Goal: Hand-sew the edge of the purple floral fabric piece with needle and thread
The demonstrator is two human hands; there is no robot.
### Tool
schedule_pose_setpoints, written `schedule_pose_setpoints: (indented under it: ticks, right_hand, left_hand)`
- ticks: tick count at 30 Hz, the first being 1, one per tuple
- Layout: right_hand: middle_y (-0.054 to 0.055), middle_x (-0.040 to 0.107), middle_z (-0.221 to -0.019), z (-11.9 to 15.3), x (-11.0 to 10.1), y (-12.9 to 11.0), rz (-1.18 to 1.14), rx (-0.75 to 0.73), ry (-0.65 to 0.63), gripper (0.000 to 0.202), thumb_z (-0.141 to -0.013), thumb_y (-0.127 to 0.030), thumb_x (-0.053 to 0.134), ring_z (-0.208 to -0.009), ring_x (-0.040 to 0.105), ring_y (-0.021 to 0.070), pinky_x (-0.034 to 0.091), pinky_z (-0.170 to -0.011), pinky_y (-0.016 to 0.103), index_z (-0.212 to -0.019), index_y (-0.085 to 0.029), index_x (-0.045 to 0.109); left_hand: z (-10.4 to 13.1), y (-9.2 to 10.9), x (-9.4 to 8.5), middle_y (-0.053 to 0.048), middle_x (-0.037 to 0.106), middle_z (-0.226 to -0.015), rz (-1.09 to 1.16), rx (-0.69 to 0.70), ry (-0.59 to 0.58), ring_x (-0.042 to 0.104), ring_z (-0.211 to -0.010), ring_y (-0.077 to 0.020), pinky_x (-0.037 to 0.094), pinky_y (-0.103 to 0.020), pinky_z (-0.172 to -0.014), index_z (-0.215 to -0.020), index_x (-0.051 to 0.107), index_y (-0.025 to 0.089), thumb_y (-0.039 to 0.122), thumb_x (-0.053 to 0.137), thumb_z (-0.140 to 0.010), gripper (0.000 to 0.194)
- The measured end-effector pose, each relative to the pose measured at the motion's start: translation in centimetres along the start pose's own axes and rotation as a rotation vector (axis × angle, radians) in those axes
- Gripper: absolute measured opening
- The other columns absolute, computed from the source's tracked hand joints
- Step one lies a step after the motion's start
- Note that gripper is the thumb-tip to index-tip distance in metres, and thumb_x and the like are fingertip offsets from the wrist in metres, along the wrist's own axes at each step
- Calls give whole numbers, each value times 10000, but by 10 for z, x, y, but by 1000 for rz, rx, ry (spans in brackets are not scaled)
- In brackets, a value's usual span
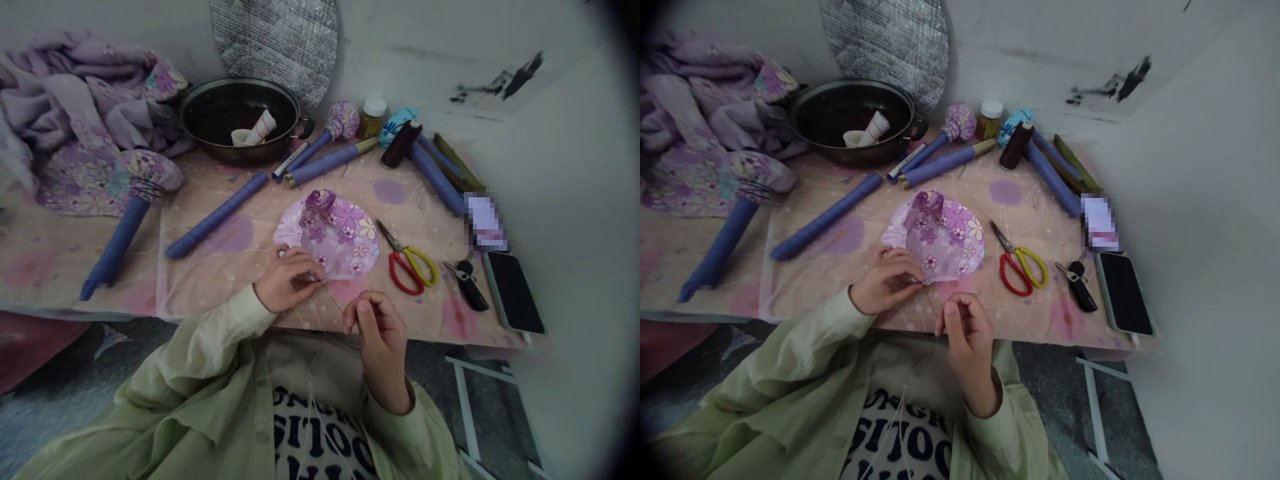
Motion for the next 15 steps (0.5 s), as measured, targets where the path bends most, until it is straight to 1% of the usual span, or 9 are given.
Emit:
schedule_pose_setpoints:
  ticks: [2,9,12,15]
  right_hand:
    - [-63,534,-543,0,0,-1,-8,-6,2,152,-926,-322,530,-439,485,84,419,-442,221,-819,-215,543]
    - [-68,529,-539,1,-1,-4,-10,-9,0,152,-925,-319,534,-437,477,76,406,-440,213,-815,-215,545]
    - [-71,524,-535,2,-1,-5,-4,-10,-2,161,-927,-317,532,-436,472,72,402,-438,209,-802,-216,540]
    - [-68,527,-546,4,-1,-5,-1,-7,-2,148,-930,-308,528,-448,481,76,403,-443,212,-815,-216,543]
  left_hand:
    - [0,1,1,-59,712,-843,8,16,-5,621,-872,-200,444,-364,-851,-828,640,189,201,592,-816,51]
    - [0,3,1,-44,700,-801,12,-28,8,614,-844,-206,449,-370,-833,-787,632,192,143,590,-749,74]
    - [0,2,1,-31,692,-781,-8,-70,10,608,-853,-213,427,-386,-851,-767,629,197,140,592,-725,80]
    - [0,2,2,-7,677,-743,-62,-102,12,602,-841,-210,376,-416,-895,-742,611,203,120,583,-689,103]
Point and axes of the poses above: each hand's wrist, its own z-axis away from the middle knuckle, its own x-axis out of the palm, y = z × x, the point moved 10 cm from there along -z, towards the middle knuckle
